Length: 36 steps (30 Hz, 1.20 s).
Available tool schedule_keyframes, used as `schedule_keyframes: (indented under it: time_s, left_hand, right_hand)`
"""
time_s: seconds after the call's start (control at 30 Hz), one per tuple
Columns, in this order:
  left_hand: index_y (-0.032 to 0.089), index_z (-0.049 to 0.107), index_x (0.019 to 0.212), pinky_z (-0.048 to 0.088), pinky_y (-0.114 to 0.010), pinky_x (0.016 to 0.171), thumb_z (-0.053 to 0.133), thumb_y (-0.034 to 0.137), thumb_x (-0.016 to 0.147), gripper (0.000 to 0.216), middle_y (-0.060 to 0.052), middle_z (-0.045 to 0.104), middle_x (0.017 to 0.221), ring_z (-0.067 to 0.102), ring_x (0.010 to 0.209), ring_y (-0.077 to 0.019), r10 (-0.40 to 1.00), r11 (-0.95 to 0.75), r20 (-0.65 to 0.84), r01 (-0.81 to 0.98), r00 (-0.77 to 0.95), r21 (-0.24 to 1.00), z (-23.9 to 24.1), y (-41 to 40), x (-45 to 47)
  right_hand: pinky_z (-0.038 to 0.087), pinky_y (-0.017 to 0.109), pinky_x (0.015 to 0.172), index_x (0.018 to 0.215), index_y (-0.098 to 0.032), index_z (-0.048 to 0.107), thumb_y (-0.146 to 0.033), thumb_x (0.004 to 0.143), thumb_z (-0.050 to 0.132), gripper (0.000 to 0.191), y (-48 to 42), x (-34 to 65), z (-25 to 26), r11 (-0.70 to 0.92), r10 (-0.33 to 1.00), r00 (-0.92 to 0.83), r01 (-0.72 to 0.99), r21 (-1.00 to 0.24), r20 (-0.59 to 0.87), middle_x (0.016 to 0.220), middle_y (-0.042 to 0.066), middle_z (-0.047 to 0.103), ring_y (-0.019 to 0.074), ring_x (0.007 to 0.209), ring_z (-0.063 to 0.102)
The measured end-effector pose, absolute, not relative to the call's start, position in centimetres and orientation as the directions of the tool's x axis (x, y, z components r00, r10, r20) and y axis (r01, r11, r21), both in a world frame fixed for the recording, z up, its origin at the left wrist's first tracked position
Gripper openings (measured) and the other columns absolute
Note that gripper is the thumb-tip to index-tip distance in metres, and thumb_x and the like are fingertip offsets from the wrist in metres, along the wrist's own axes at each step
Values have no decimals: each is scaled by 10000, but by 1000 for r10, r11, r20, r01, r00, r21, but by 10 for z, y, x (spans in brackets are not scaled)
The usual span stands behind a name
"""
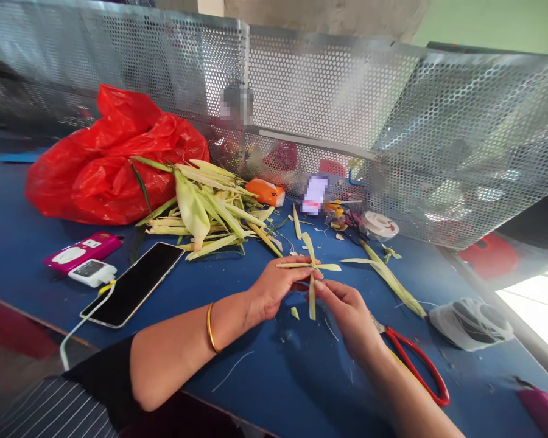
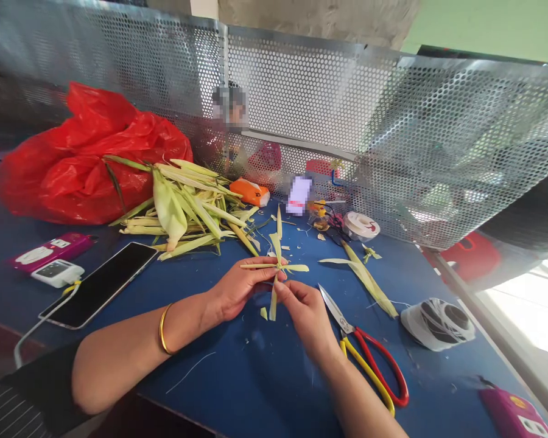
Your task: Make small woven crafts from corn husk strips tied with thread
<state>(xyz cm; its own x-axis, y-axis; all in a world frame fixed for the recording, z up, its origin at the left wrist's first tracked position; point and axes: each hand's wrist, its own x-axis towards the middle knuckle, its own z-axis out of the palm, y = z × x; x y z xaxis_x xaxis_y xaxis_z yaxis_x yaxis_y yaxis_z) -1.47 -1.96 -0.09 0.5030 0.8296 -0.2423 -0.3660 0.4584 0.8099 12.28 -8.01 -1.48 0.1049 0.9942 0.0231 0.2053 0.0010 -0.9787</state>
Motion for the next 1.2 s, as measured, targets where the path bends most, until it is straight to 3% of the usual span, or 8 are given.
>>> schedule_keyframes:
  time_s: [0.2, 0.33, 0.5, 0.63, 0.8, 0.87, 1.03, 1.2]
  left_hand:
    - [110, 665, 913, 489, -257, 689, 780, 143, 663, 277, -49, 694, 729, 639, 656, -128, 834, 476, -273, -375, 479, 796, -4, -23, -13]
    - [109, 653, 941, 491, -256, 684, 752, 124, 684, 276, -43, 688, 724, 633, 644, -123, 831, 494, -309, -360, 462, 791, -5, -20, -13]
    - [123, 674, 983, 511, -292, 736, 723, 187, 723, 272, -63, 711, 818, 673, 720, -158, 776, 500, -258, -310, 576, 809, -3, -17, -16]
    - [136, 684, 1043, 486, -255, 746, 750, 166, 657, 393, -102, 733, 946, 681, 846, -171, 698, 459, -232, -175, 678, 871, 1, -18, -21]
    - [135, 664, 1108, 493, -328, 827, 663, 594, 726, 597, -160, 715, 1082, 679, 966, -237, 505, 554, -175, -161, 845, 817, 10, -11, -31]
    - [136, 670, 1067, 497, -337, 819, 645, 659, 716, 630, -158, 726, 1036, 688, 939, -242, 495, 565, -209, -130, 843, 815, 10, -9, -32]
    - [149, 693, 896, 495, -284, 727, 832, 409, 627, 399, -49, 719, 742, 669, 688, -153, 654, 448, -303, -33, 693, 893, -2, -17, -21]
    - [138, 727, 826, 489, -274, 680, 798, 303, 661, 244, -37, 698, 669, 637, 623, -134, 714, 389, -284, -25, 640, 921, -8, -23, -15]
  right_hand:
    - [310, 256, 575, 564, -187, 546, -457, 783, 663, 366, -82, 119, -17, 94, 990, 81, 259, -961, 118, 589, -24, 455, 126, 598, 377]
    - [313, 254, 564, 549, -183, 557, -499, 763, 682, 401, -80, 120, -16, 31, 997, 61, 217, -976, 46, 572, -26, 467, 119, 574, 386]
    - [444, 293, 647, 724, -179, 679, -577, 717, 712, 399, -74, 122, -20, -75, 975, 195, -171, -982, -109, 688, 36, 633, 171, 658, 561]
    - [471, 292, 599, 780, -180, 691, -465, 612, 827, 358, -71, 128, -20, -53, 944, 280, -394, -918, -174, 665, 24, 641, 150, 585, 559]
    - [443, 266, 573, 709, -185, 679, -393, 594, 832, 282, -70, 135, -13, 48, 935, 349, -316, -947, -69, 610, -12, 613, 118, 548, 524]
    - [439, 268, 587, 695, -191, 684, -380, 602, 821, 252, -71, 135, -11, 100, 926, 378, -236, -967, 3, 616, -19, 616, 117, 560, 523]
    - [422, 267, 601, 676, -193, 689, -343, 689, 745, 161, -73, 129, -11, 168, 934, 313, 36, -985, 171, 626, -10, 632, 132, 603, 529]
    - [394, 265, 578, 649, -192, 675, -341, 734, 697, 174, -75, 130, -14, 162, 930, 308, 149, -975, 201, 587, -14, 612, 128, 576, 499]
